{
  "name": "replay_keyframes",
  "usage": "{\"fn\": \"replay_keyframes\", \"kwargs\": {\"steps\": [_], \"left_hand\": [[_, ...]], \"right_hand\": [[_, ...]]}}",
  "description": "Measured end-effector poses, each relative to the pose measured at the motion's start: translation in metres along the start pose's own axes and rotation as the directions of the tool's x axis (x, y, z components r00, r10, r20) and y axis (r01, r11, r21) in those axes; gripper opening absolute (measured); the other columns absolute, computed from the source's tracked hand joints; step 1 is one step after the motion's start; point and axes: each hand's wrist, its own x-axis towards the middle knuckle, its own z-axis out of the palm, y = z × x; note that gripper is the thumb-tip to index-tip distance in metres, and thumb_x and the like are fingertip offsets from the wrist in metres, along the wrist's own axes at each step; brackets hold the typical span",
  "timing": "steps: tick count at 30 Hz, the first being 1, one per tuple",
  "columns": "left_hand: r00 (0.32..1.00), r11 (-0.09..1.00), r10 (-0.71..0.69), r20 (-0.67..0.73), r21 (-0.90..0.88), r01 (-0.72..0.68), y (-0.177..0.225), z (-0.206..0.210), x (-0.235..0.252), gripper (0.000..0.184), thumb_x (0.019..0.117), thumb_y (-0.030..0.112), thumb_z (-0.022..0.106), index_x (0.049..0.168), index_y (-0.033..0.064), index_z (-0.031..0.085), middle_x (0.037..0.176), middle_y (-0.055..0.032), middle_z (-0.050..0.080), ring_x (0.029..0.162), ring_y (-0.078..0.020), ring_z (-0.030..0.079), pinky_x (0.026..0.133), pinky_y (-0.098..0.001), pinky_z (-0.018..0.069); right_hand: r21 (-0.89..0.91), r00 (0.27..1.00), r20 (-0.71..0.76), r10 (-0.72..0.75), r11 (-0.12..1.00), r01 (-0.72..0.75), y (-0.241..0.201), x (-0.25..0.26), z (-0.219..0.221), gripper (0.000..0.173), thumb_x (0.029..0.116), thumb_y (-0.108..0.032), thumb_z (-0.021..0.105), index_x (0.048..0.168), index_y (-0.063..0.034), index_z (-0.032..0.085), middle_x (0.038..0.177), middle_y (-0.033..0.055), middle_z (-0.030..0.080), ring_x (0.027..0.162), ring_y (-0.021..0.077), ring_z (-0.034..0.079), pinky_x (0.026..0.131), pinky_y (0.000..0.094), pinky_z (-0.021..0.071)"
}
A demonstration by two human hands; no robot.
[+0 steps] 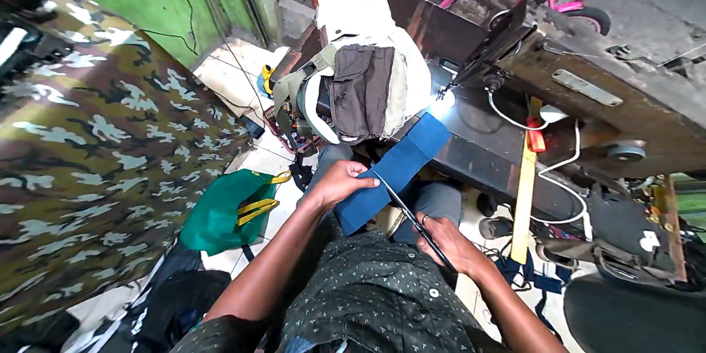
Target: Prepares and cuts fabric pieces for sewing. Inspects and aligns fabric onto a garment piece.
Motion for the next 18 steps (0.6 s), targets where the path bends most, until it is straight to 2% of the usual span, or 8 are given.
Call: {"fn": "replay_keyframes", "kwargs": {"steps": [3, 6, 8, 11, 14, 18], "left_hand": [[1.000, 1.000, 0.013, 0.019, -0.007, -0.013, 0.002, 0.002, -0.001, 0.012, 0.0898, 0.012, 0.079, 0.088, 0.0028, 0.072, 0.073, -0.0027, 0.070, 0.067, -0.0088, 0.066, 0.070, -0.0276, 0.0575], [0.999, 0.999, 0.025, 0.020, -0.023, -0.025, 0.000, -0.002, -0.002, 0.011, 0.0897, 0.011, 0.079, 0.089, 0.0023, 0.072, 0.074, -0.0024, 0.070, 0.068, -0.0082, 0.067, 0.071, -0.0271, 0.0577], [1.000, 1.000, 0.017, 0.025, -0.016, -0.016, -0.001, -0.003, -0.001, 0.012, 0.0898, 0.011, 0.079, 0.089, 0.0022, 0.071, 0.074, -0.0023, 0.071, 0.068, -0.0079, 0.067, 0.071, -0.0270, 0.0578], [0.999, 1.000, 0.009, 0.042, -0.024, -0.008, 0.000, -0.003, -0.002, 0.012, 0.0910, 0.012, 0.077, 0.088, 0.0021, 0.070, 0.075, -0.0027, 0.070, 0.069, -0.0088, 0.068, 0.071, -0.0282, 0.0584], [0.998, 0.999, 0.019, 0.060, -0.050, -0.016, 0.000, 0.001, -0.003, 0.012, 0.0910, 0.011, 0.077, 0.086, 0.0025, 0.070, 0.073, -0.0020, 0.070, 0.068, -0.0085, 0.067, 0.070, -0.0275, 0.0582], [0.999, 0.999, 0.012, 0.043, -0.047, -0.010, -0.003, 0.002, 0.000, 0.012, 0.0918, 0.011, 0.076, 0.086, 0.0026, 0.069, 0.073, -0.0012, 0.069, 0.067, -0.0075, 0.066, 0.070, -0.0272, 0.0575]], "right_hand": [[0.001, 0.999, 0.008, 0.034, 0.999, -0.034, -0.005, 0.009, 0.000, 0.079, 0.0927, -0.074, 0.043, 0.110, -0.0002, 0.064, 0.076, 0.0115, 0.064, 0.071, 0.0269, 0.066, 0.065, 0.0477, 0.0544], [0.053, 0.998, -0.055, -0.009, 0.999, 0.012, -0.004, 0.010, 0.001, 0.081, 0.0904, -0.079, 0.044, 0.096, -0.0007, 0.066, 0.068, 0.0070, 0.060, 0.062, 0.0180, 0.061, 0.058, 0.0379, 0.0500], [0.067, 0.997, -0.069, -0.021, 0.997, 0.026, -0.004, 0.010, 0.002, 0.078, 0.0910, -0.077, 0.046, 0.091, -0.0012, 0.065, 0.065, 0.0054, 0.058, 0.060, 0.0153, 0.058, 0.056, 0.0350, 0.0478], [0.022, 0.997, -0.079, -0.019, 1.000, 0.021, -0.005, 0.013, 0.002, 0.074, 0.0918, -0.071, 0.050, 0.096, 0.0007, 0.066, 0.067, 0.0090, 0.061, 0.062, 0.0205, 0.062, 0.058, 0.0400, 0.0503], [-0.010, 0.999, -0.037, 0.028, 1.000, -0.029, -0.007, 0.017, 0.003, 0.082, 0.0900, -0.077, 0.045, 0.107, 0.0009, 0.065, 0.073, 0.0123, 0.064, 0.069, 0.0274, 0.067, 0.064, 0.0474, 0.0542], [0.042, 0.995, -0.070, 0.067, 0.997, -0.064, -0.006, 0.018, 0.003, 0.078, 0.0899, -0.075, 0.051, 0.097, 0.0008, 0.066, 0.069, 0.0095, 0.061, 0.065, 0.0211, 0.062, 0.061, 0.0401, 0.0506]]}}
